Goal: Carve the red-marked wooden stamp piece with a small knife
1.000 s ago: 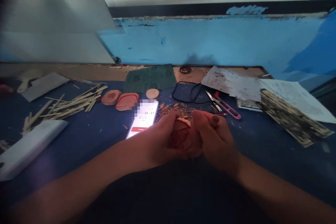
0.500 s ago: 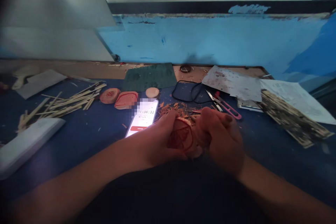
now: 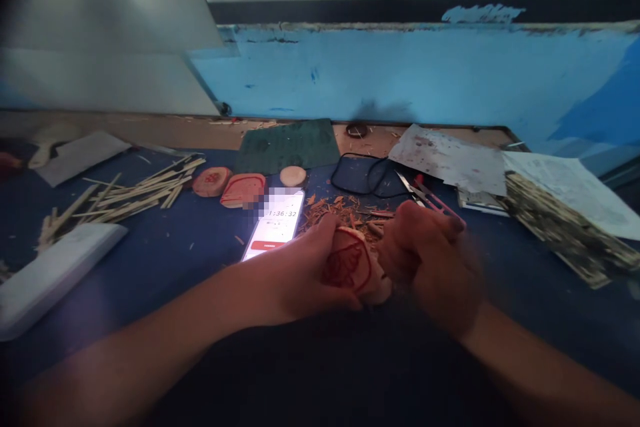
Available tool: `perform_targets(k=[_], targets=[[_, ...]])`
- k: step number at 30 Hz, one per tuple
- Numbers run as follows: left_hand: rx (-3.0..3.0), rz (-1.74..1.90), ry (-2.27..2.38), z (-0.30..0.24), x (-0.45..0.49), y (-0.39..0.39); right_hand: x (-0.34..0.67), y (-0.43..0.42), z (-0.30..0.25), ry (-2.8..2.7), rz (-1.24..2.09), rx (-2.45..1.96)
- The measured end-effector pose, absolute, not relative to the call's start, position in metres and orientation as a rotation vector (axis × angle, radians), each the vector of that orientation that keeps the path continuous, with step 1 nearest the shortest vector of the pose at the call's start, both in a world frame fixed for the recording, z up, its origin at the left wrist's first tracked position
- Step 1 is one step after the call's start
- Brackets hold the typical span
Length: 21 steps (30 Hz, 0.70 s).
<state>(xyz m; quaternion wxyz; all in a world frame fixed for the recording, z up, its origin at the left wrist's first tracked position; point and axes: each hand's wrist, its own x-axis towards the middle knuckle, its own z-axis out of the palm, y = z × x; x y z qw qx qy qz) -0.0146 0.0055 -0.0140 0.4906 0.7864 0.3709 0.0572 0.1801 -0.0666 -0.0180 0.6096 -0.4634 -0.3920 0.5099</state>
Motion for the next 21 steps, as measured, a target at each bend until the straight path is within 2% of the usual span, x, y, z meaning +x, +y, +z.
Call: perform_targets(k=[9, 21], targets=[[1.879, 0.152, 0.888, -0.016, -0.011, 0.008, 0.176, -0.066, -0.026, -0.926, 1.199, -1.095], [1.86, 0.179, 0.834, -0.019, -0.012, 0.009, 0.178, -0.072, -0.023, -1.279, 1.121, -1.201]])
